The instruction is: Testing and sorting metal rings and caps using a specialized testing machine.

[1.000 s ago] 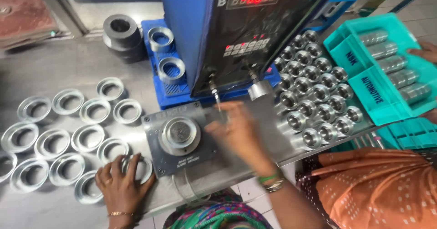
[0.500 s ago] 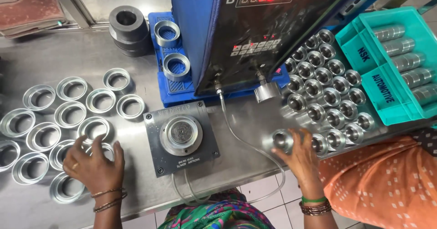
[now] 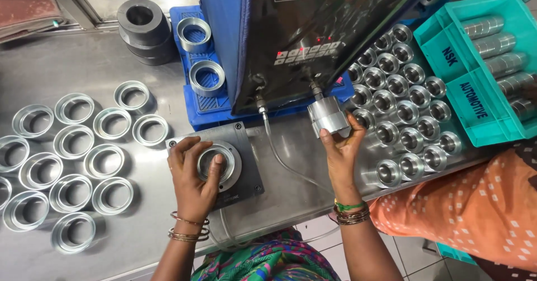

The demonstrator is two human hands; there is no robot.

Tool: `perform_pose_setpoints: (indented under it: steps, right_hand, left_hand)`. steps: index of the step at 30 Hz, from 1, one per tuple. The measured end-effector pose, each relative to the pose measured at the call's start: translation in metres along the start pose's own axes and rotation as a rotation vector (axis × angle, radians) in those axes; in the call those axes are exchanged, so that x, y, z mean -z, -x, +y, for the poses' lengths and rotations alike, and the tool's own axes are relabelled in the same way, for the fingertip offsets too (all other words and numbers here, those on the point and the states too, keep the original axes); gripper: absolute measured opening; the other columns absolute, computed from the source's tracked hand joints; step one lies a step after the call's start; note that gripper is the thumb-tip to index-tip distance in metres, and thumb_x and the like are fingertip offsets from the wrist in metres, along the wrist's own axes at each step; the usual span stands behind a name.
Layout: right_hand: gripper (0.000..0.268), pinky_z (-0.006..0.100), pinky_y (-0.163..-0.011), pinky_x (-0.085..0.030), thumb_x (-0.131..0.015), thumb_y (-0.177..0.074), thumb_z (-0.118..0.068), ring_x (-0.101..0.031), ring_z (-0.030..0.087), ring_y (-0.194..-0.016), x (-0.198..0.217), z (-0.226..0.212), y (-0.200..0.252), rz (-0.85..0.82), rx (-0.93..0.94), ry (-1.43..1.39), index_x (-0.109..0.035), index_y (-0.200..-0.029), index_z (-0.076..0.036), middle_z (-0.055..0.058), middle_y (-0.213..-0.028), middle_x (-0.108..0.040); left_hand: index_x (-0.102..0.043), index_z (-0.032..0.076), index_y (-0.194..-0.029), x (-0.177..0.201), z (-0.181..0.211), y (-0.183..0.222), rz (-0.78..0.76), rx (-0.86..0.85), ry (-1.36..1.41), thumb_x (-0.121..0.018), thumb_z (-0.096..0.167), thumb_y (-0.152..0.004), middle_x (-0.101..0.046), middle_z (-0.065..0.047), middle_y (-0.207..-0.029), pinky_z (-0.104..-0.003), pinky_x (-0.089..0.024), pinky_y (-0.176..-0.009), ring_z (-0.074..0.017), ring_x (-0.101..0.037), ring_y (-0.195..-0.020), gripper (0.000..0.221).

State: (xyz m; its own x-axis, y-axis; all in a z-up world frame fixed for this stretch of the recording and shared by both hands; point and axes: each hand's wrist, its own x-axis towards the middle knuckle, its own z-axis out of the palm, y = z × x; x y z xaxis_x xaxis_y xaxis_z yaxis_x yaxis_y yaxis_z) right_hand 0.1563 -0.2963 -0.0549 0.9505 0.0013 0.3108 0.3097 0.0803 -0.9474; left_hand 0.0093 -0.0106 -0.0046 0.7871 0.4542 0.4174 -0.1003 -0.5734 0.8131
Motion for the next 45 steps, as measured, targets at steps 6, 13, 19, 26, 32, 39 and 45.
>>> perform_pose_setpoints:
  steps: [6, 13, 19, 26, 32, 39, 45]
  right_hand:
    - [0.066, 0.038, -0.099, -0.054, -0.071, -0.098, -0.015, -0.057, 0.026, -0.121, -0.012, -0.003, -0.009, -0.019, -0.046, -0.046, -0.025, -0.146, -0.010, 0.017, -0.145, -0.042]
    - [0.064, 0.046, -0.092, -0.062, -0.065, -0.100, -0.017, -0.067, 0.031, -0.108, -0.022, -0.008, -0.005, 0.040, -0.203, -0.280, -0.020, -0.145, -0.020, 0.018, -0.142, -0.042]
    - [0.060, 0.048, -0.093, -0.062, -0.064, -0.101, -0.014, -0.065, 0.034, -0.113, -0.018, 0.021, 0.017, 0.060, -0.033, -0.347, -0.022, -0.144, -0.021, 0.014, -0.149, -0.037]
    - [0.059, 0.047, -0.091, -0.062, -0.065, -0.100, -0.016, -0.066, 0.035, -0.110, -0.023, 0.006, 0.007, 0.088, -0.185, -0.353, -0.024, -0.141, -0.023, 0.014, -0.146, -0.038]
    - [0.058, 0.047, -0.094, -0.062, -0.065, -0.101, -0.016, -0.066, 0.034, -0.115, -0.027, 0.001, -0.005, 0.074, -0.131, -0.340, -0.023, -0.141, -0.022, 0.016, -0.147, -0.037]
    - [0.062, 0.047, -0.093, -0.062, -0.062, -0.101, -0.021, -0.066, 0.034, -0.112, -0.023, -0.002, -0.013, 0.072, -0.258, -0.420, -0.018, -0.145, -0.021, 0.022, -0.143, -0.043]
    - [0.071, 0.042, -0.091, -0.055, -0.068, -0.102, -0.023, -0.064, 0.032, -0.116, -0.010, 0.001, -0.020, -0.013, -0.200, -0.001, -0.019, -0.153, -0.017, 0.025, -0.142, -0.049]
  left_hand:
    - [-0.067, 0.007, -0.116, -0.001, -0.005, -0.002, 0.001, 0.010, -0.056, -0.069, 0.030, -0.096, -0.056, -0.015, -0.128, -0.046, -0.041, -0.107, -0.0345, -0.051, -0.125, 0.030]
    - [-0.068, 0.008, -0.116, -0.003, 0.001, 0.002, -0.017, 0.004, -0.071, -0.069, 0.030, -0.097, -0.057, -0.015, -0.126, -0.046, -0.041, -0.105, -0.0349, -0.051, -0.123, 0.030]
    - [-0.067, 0.007, -0.117, -0.001, 0.000, 0.004, -0.009, -0.025, -0.102, -0.069, 0.030, -0.096, -0.057, -0.016, -0.125, -0.047, -0.042, -0.102, -0.0356, -0.051, -0.119, 0.031]
    - [-0.067, 0.008, -0.119, -0.002, 0.000, 0.004, -0.029, -0.024, -0.112, -0.070, 0.030, -0.094, -0.057, -0.014, -0.125, -0.047, -0.042, -0.102, -0.0358, -0.051, -0.118, 0.033]
    - [-0.067, 0.009, -0.118, -0.003, -0.001, 0.004, -0.030, -0.022, -0.140, -0.070, 0.031, -0.095, -0.058, -0.014, -0.124, -0.047, -0.042, -0.102, -0.0351, -0.052, -0.118, 0.032]
    - [-0.067, 0.008, -0.118, -0.003, -0.001, 0.005, -0.044, -0.021, -0.143, -0.070, 0.032, -0.095, -0.058, -0.015, -0.125, -0.047, -0.042, -0.101, -0.0359, -0.051, -0.117, 0.033]
    - [-0.067, 0.008, -0.119, -0.002, 0.000, 0.005, -0.029, -0.032, -0.159, -0.070, 0.031, -0.095, -0.058, -0.014, -0.125, -0.049, -0.042, -0.103, -0.0358, -0.052, -0.119, 0.032]
